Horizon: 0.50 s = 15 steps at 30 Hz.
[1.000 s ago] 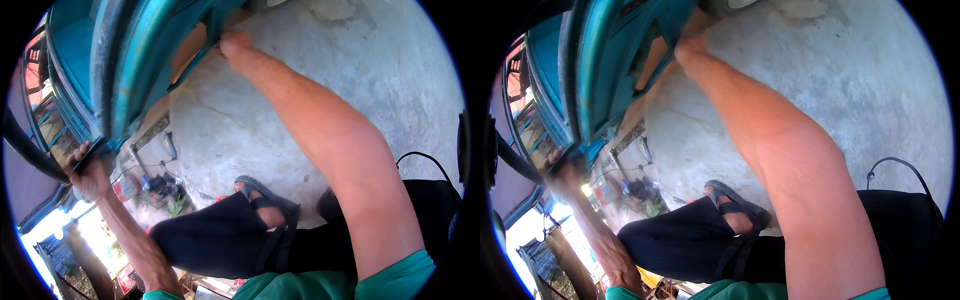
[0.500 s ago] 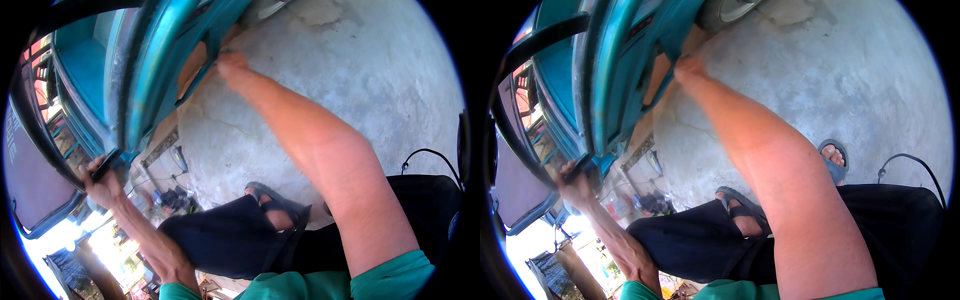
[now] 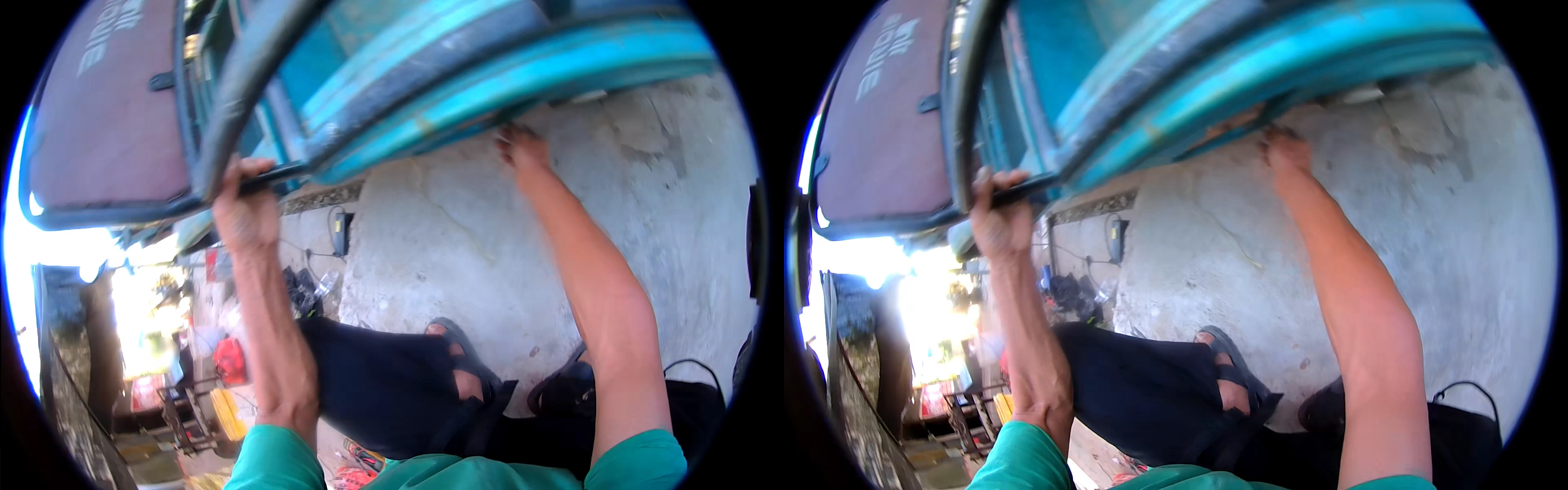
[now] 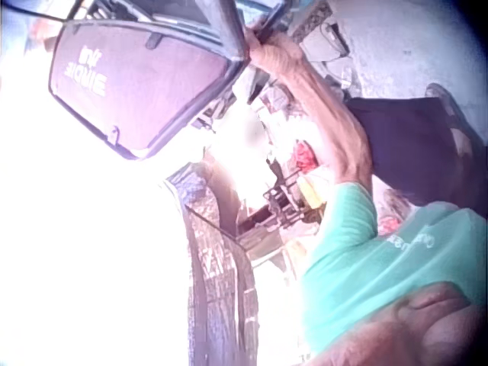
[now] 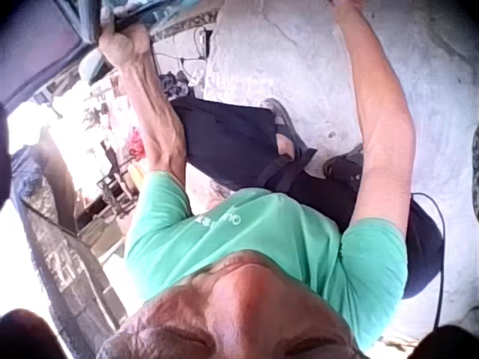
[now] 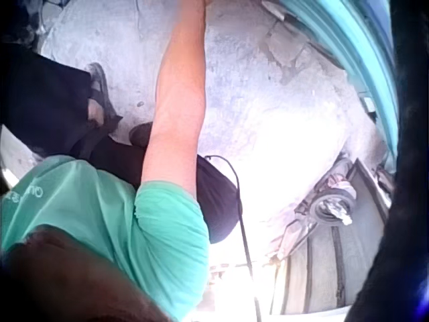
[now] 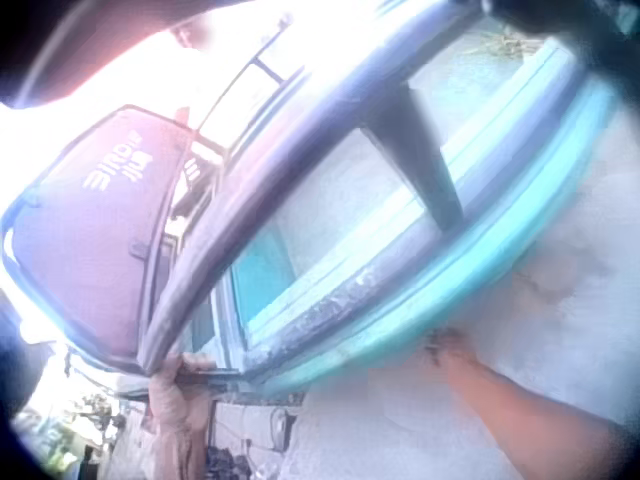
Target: The person works on a teal three-wheeled vehicle, lifting and positioning a large teal body panel onto the frame. They use a yellow-handled screwdriver to secure the panel and adjust components underneath the vehicle. The person also handles a small black object and interacts with bystanders during the repair process.
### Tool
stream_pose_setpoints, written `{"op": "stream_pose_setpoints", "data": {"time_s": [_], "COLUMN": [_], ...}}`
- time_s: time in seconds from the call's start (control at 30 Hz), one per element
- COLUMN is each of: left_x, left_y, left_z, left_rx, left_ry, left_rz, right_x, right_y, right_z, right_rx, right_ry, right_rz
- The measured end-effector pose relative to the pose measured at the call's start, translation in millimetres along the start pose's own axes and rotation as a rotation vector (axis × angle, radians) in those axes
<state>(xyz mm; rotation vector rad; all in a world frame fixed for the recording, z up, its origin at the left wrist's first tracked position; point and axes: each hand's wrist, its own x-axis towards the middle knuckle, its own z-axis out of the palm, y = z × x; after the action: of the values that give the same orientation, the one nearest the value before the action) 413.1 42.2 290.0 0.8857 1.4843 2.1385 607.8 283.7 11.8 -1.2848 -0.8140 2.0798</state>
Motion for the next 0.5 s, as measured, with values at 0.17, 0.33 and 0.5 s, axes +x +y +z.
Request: {"op": "stream_pose_setpoints", "data": {"time_s": [0.17,0.33,0.5], "left_x": [-24,-15,-21], "left_y": [16,-3,3], "left_z": [3,23,20], "left_rx": [0.126,-0.007,-0.001], "left_ry": [0.212,0.213,0.241], "left_rz": [0.071,0.036,0.040], "right_x": [-12,-38,-52], "right_y": [78,34,31], "right_z": [30,38,79], "right_rx": [-0.272,-0.613,-0.920], "right_ry": [-0.396,-0.665,-0.967], "right_rz": [0.327,0.209,0.112]}}
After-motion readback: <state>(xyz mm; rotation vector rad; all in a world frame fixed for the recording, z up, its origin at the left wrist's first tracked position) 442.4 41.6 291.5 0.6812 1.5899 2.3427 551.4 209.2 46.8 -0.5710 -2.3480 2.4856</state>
